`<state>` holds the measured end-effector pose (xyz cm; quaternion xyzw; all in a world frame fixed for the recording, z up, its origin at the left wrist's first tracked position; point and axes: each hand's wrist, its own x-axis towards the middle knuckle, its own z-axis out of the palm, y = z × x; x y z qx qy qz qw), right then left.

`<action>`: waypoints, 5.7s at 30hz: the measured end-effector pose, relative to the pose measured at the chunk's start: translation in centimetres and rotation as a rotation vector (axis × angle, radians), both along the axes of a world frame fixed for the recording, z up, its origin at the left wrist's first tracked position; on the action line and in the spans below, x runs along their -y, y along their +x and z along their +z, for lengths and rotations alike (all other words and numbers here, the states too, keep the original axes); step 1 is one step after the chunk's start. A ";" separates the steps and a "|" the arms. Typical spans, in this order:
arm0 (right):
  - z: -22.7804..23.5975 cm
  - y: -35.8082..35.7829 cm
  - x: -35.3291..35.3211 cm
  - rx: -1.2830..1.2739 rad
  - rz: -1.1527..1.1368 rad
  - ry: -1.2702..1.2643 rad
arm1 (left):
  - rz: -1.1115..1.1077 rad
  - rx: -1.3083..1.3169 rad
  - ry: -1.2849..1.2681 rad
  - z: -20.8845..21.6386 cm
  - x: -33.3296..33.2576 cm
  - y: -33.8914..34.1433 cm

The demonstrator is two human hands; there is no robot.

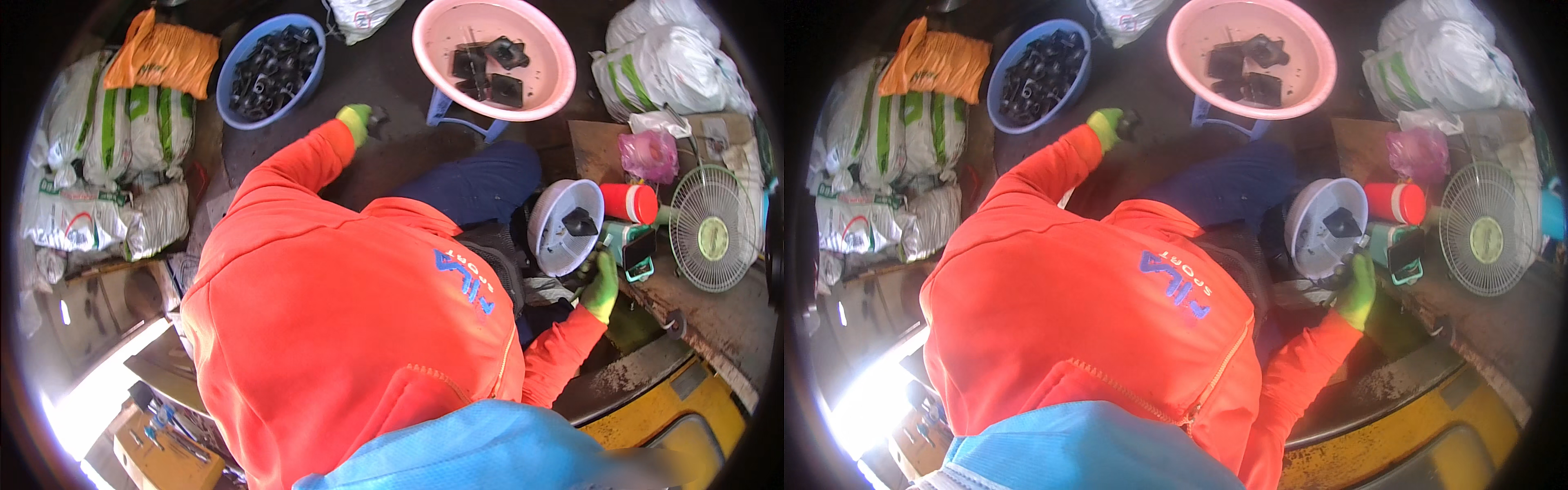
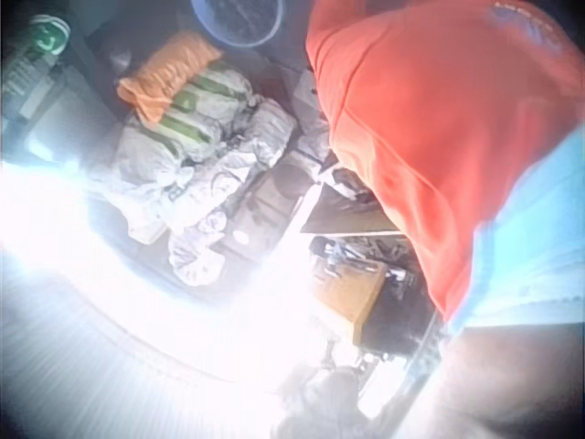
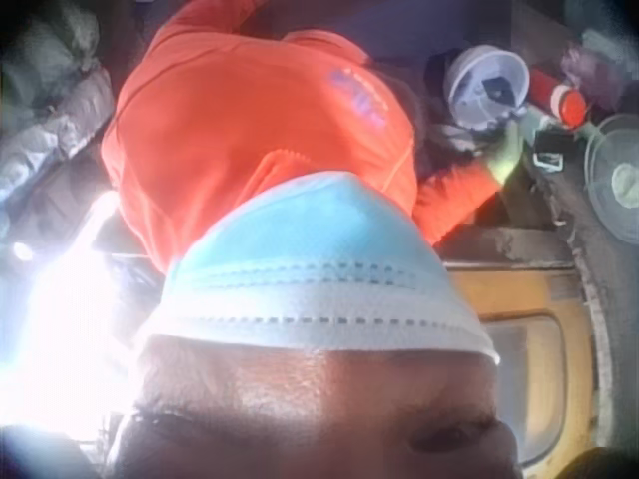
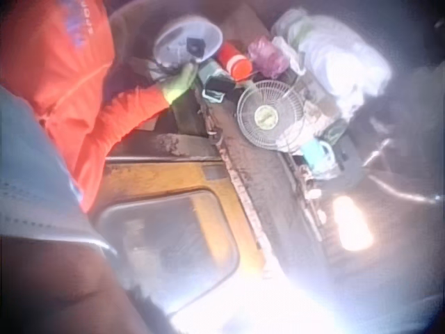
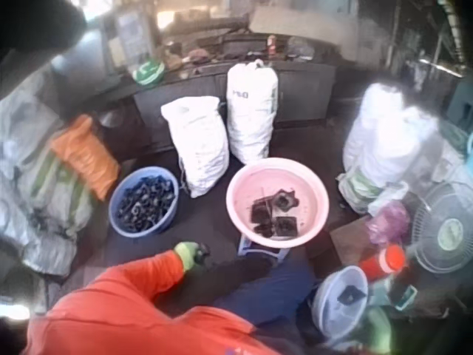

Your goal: The person sits on the floor and repeatedly picks up small black molded parts from a pink basin, wipes each one with a green cloth, and places them into a white strainer. The person also briefly handles a black tray containing small metal pieces.

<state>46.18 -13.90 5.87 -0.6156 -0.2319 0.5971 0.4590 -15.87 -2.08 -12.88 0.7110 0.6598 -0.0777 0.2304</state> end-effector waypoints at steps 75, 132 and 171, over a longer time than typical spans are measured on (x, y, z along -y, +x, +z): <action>2.8 -5.3 5.4 0.331 -0.480 0.776 | -0.659 1.560 0.065 26.4 8.7 47.2; 3.2 -4.4 9.0 1.017 0.175 0.790 | -1.436 1.518 -0.659 26.6 3.6 48.2; 8.5 -7.0 8.1 0.664 -0.147 0.729 | -1.123 1.544 -0.175 27.1 5.9 46.8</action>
